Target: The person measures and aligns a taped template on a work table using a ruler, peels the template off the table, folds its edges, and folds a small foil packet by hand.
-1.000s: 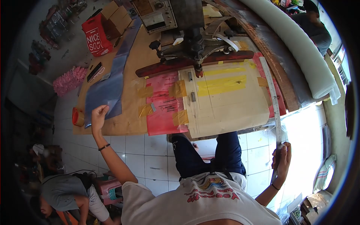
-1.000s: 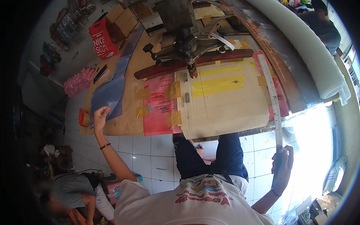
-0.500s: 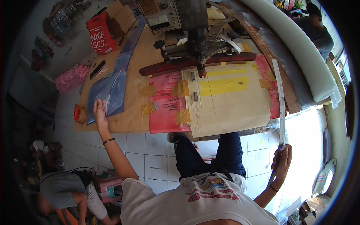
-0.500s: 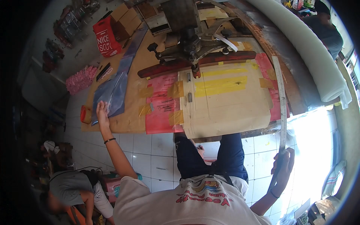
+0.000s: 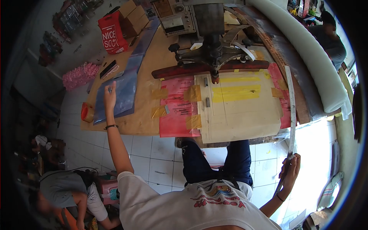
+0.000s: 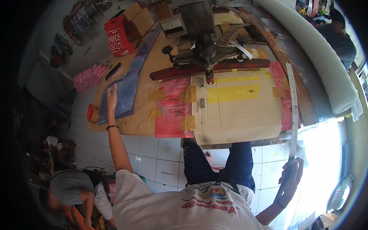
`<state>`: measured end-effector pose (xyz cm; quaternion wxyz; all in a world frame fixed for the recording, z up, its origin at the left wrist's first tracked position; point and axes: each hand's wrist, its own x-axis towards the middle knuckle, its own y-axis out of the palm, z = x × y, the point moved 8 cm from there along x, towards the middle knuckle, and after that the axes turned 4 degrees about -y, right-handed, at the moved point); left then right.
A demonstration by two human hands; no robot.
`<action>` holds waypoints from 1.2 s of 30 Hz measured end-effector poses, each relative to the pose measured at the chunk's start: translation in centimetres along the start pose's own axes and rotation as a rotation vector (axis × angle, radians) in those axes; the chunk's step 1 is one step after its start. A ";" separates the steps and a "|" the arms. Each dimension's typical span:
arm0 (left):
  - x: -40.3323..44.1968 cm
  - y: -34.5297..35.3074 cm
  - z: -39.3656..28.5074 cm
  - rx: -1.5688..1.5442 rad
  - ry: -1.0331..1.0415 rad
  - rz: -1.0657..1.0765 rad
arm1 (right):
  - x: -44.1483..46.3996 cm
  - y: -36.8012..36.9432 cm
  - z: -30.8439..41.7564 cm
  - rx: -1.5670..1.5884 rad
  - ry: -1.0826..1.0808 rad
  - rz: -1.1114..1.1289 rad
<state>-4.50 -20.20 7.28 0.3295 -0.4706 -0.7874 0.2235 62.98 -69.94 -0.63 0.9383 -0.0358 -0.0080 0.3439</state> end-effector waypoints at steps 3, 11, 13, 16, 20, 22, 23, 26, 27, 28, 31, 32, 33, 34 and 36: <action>-0.2 3.1 -1.3 0.371 0.286 0.357 | -0.3 0.2 0.4 -0.030 0.017 -0.003; 4.4 6.9 -2.6 0.520 0.367 0.454 | -0.1 1.7 1.3 -0.063 0.005 0.008; 5.8 6.6 -3.2 0.534 0.274 0.437 | -0.2 1.9 1.2 -0.053 -0.009 0.038; 8.6 6.6 -1.9 0.427 0.279 0.299 | -0.1 2.0 0.9 -0.035 -0.044 0.004; 9.6 7.2 1.3 0.165 0.210 -0.028 | 0.1 1.6 -0.1 -0.025 -0.078 0.036; 10.3 7.1 1.4 0.162 0.255 -0.113 | -0.1 1.9 -0.1 -0.019 -0.059 0.006; 11.6 7.2 1.9 0.173 0.302 -0.105 | -0.2 1.8 0.0 -0.022 -0.049 -0.005; 13.7 6.9 7.4 -0.226 -0.161 0.075 | 0.0 2.0 0.3 -0.007 -0.057 0.016; 13.8 7.1 8.8 -0.434 -0.405 0.157 | 0.0 2.4 0.6 -0.018 -0.046 0.009; 13.8 6.8 8.8 -0.540 -0.413 0.137 | -0.1 2.7 1.3 -0.028 -0.037 0.000; 12.3 6.6 8.1 -0.777 -0.421 0.114 | -0.1 3.0 1.4 -0.013 -0.034 -0.013; 12.0 6.1 7.6 -0.801 -0.415 0.122 | -0.1 3.1 1.2 -0.002 -0.036 -0.009; 11.7 5.6 7.4 -0.825 -0.410 0.127 | -0.1 3.3 1.3 0.012 -0.043 -0.011; 11.9 5.4 8.2 -0.853 -0.419 0.083 | -0.1 3.5 1.4 0.025 -0.051 -0.013; 12.6 5.6 9.5 -0.905 -0.434 0.008 | -0.1 3.6 1.2 0.031 -0.073 -0.006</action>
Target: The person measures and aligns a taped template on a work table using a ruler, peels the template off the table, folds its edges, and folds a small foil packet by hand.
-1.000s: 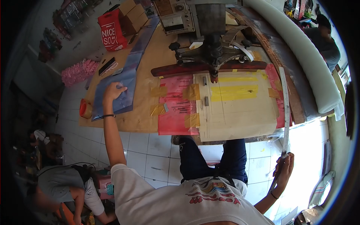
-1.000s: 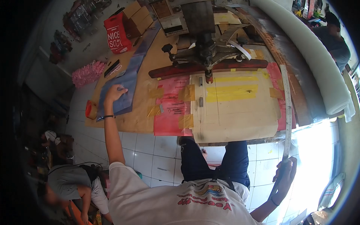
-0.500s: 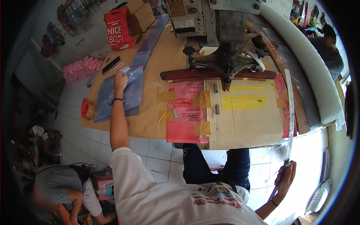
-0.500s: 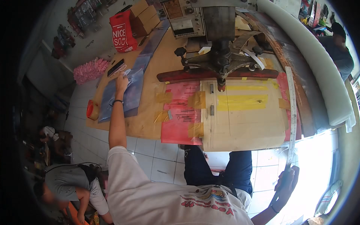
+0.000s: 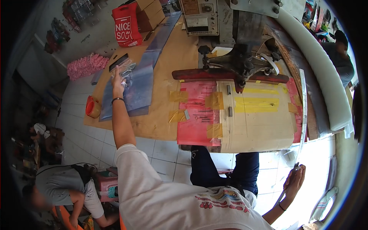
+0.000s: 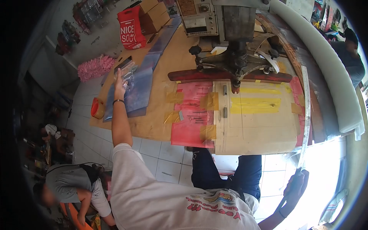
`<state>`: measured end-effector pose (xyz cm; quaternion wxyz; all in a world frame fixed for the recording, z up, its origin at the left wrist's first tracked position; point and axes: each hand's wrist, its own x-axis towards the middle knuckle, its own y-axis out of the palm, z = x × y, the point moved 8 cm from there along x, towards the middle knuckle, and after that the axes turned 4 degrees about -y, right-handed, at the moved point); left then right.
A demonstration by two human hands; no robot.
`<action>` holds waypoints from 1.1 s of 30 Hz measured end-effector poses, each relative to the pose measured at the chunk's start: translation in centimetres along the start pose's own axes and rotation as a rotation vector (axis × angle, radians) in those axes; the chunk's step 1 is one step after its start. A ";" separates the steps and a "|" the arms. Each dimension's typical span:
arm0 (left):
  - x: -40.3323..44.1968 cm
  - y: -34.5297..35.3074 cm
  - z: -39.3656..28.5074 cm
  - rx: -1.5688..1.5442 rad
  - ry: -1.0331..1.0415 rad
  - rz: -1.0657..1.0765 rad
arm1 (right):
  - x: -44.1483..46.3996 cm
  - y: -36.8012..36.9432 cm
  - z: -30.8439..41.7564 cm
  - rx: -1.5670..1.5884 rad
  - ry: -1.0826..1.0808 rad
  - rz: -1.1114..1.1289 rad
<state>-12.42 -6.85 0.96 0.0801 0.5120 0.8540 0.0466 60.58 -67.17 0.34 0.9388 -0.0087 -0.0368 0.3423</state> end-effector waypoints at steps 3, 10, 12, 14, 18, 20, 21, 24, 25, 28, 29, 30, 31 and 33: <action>0.8 -0.9 0.7 -0.071 -0.004 -0.050 | -0.1 -0.3 -0.4 -0.020 -0.030 0.029; 3.4 1.0 -2.0 0.206 0.166 0.164 | -0.3 -1.8 0.8 -0.027 -0.056 -0.004; 1.6 3.5 -6.5 0.509 0.575 0.103 | -0.2 -1.9 1.8 -0.034 -0.050 -0.016; 1.7 4.9 -9.7 0.923 0.597 0.076 | -0.1 -1.7 2.1 -0.025 -0.051 -0.014; 0.8 5.9 -14.7 1.071 0.674 -0.043 | 0.0 -1.0 2.1 -0.007 -0.054 -0.004; -2.3 6.4 -17.0 1.149 0.724 -0.161 | 0.0 -1.1 1.8 -0.004 -0.035 -0.009; -3.4 6.5 -17.9 1.187 0.750 -0.221 | 0.0 -1.4 1.5 0.004 -0.023 -0.016; -3.6 6.4 -18.9 1.212 0.708 -0.220 | -0.2 -1.9 1.5 0.025 -0.030 -0.006; -3.8 6.3 -19.8 1.156 0.717 -0.284 | -0.2 -1.9 1.9 0.031 -0.044 0.003; -4.1 4.7 -21.9 1.060 0.736 -0.403 | 0.1 -2.8 1.1 0.003 -0.073 -0.057; -3.7 4.5 -22.7 1.054 0.752 -0.388 | 0.2 -2.9 1.0 0.015 -0.081 -0.062; -3.3 4.3 -23.5 1.049 0.767 -0.373 | 0.3 -2.9 1.2 0.026 -0.088 -0.065; -3.2 3.6 -24.7 1.007 0.780 -0.404 | 0.3 -2.9 1.3 0.037 -0.091 -0.067; -3.2 2.0 -27.6 0.923 0.807 -0.469 | 0.5 -3.3 0.7 0.012 -0.081 -0.089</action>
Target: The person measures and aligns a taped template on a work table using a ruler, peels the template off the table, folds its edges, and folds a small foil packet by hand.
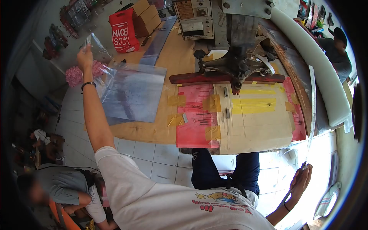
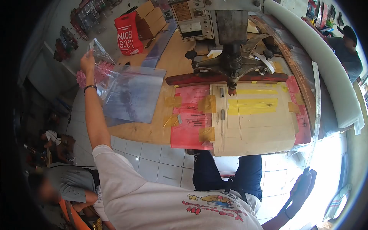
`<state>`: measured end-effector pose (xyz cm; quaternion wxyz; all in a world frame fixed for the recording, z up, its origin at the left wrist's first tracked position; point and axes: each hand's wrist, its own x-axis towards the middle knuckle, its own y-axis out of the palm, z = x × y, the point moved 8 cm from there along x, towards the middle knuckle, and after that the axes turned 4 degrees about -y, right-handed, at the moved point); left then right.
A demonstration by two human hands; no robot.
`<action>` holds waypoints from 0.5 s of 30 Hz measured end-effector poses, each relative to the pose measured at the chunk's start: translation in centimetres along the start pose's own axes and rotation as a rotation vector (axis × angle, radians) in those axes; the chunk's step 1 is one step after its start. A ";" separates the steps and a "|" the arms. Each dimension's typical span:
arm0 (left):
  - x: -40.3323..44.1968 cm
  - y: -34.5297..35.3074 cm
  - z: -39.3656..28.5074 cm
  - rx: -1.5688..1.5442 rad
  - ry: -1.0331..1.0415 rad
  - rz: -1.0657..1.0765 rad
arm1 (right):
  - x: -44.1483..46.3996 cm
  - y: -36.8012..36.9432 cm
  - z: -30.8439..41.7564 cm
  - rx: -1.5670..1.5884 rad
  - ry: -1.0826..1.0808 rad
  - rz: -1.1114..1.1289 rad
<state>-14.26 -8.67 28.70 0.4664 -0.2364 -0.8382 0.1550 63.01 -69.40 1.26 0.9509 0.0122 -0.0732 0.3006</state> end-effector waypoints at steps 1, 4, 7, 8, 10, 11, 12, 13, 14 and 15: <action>0.8 -0.8 0.1 0.017 -0.010 -0.021 | 0.1 -0.2 -0.3 -0.014 0.008 -0.009; 2.2 -3.7 -0.2 0.069 -0.043 -0.102 | 0.4 0.0 -0.9 0.006 0.011 0.017; 3.9 -5.2 -0.2 0.004 -0.025 -0.144 | 0.3 1.1 -0.2 0.002 0.007 0.038; 6.4 -4.7 1.1 -0.082 0.019 -0.106 | 0.4 1.1 -0.1 -0.008 0.004 0.040; 6.3 -5.3 0.0 -0.217 0.118 -0.043 | 0.6 1.3 0.1 -0.025 -0.001 0.053; 5.9 -5.2 -0.7 -0.265 0.174 -0.015 | 0.6 1.4 0.2 -0.013 0.004 0.047; 5.4 -5.5 -1.8 -0.315 0.232 0.012 | 0.6 1.4 0.3 0.000 0.007 0.038; 5.7 -4.9 -1.4 -0.245 0.232 0.008 | 0.5 1.4 0.3 0.015 0.011 0.025; 6.0 -3.9 -0.8 -0.174 0.232 0.005 | 0.4 1.4 0.4 0.013 0.006 0.034; 5.6 -4.0 -1.4 -0.104 0.232 0.001 | 0.4 1.5 0.5 0.012 -0.001 0.042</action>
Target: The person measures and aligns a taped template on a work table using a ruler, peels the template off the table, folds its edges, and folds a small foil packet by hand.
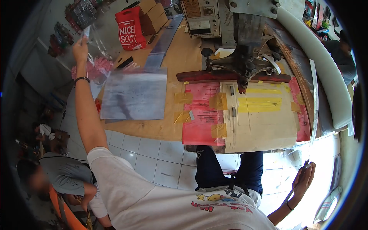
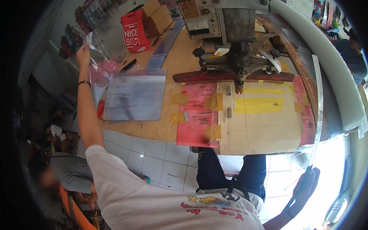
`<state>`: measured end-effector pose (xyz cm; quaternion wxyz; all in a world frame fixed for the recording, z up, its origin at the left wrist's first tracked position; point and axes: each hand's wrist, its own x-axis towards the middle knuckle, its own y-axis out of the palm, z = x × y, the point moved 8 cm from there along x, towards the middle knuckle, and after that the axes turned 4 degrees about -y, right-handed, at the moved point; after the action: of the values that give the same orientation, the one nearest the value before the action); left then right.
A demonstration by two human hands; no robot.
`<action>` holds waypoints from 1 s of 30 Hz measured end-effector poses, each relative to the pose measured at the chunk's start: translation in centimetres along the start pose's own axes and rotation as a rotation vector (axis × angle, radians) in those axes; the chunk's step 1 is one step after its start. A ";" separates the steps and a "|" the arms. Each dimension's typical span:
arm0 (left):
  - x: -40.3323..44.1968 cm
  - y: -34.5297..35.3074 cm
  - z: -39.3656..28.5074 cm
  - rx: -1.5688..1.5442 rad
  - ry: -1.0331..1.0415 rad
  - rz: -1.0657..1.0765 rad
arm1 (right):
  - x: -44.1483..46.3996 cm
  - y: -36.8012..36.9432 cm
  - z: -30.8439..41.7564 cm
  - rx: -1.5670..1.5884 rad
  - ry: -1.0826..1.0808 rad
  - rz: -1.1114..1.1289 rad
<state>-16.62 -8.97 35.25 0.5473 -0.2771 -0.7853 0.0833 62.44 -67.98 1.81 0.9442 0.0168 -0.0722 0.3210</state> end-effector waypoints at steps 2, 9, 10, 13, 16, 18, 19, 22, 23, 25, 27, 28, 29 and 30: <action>1.2 -3.1 -1.5 -0.178 -0.001 -0.166 | 0.3 0.0 0.0 0.024 -0.029 0.004; -0.6 -11.0 -14.3 -0.055 0.243 -0.182 | -0.2 2.6 1.8 -0.013 -0.075 0.096; -2.5 -11.7 -16.2 -0.052 0.251 -0.177 | -0.3 3.1 2.2 -0.022 -0.102 0.147; -10.3 -11.6 -21.2 -0.035 0.490 -0.173 | -0.7 3.4 2.1 0.038 -0.080 0.238; -21.3 -10.4 -25.3 -0.055 0.655 -0.104 | -1.1 3.7 1.8 0.026 -0.064 0.365; -28.4 -9.0 -25.8 0.003 0.810 -0.067 | -1.7 6.1 2.7 0.096 -0.068 0.549; -31.6 -8.0 -25.5 0.002 0.771 -0.023 | -2.1 7.5 3.8 0.092 -0.096 0.567; -38.6 -3.8 -22.1 0.026 0.565 0.236 | -1.9 11.5 4.0 0.142 -0.038 0.788; -40.8 -2.1 -20.1 0.037 0.506 0.309 | -1.5 12.7 3.9 0.125 -0.033 0.856; -42.5 -0.8 -18.0 0.026 0.379 0.434 | -0.3 15.4 4.3 -0.015 -0.052 0.997; -41.9 -0.1 -15.6 -0.029 0.249 0.531 | 1.2 18.7 5.5 -0.168 -0.152 1.142; -40.5 -0.3 -14.9 -0.071 0.151 0.513 | 1.7 20.6 5.9 -0.202 -0.222 1.221; -38.7 -0.8 -14.3 -0.110 0.049 0.498 | 2.2 22.4 6.0 -0.271 -0.280 1.288; -36.8 -1.5 -13.9 -0.079 0.043 0.437 | 2.5 24.2 6.4 -0.338 -0.341 1.355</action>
<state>4.59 -31.96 11.37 0.5218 -0.4634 -0.6974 0.1632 48.91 -47.77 8.15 0.5027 -0.1282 -0.2619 0.8138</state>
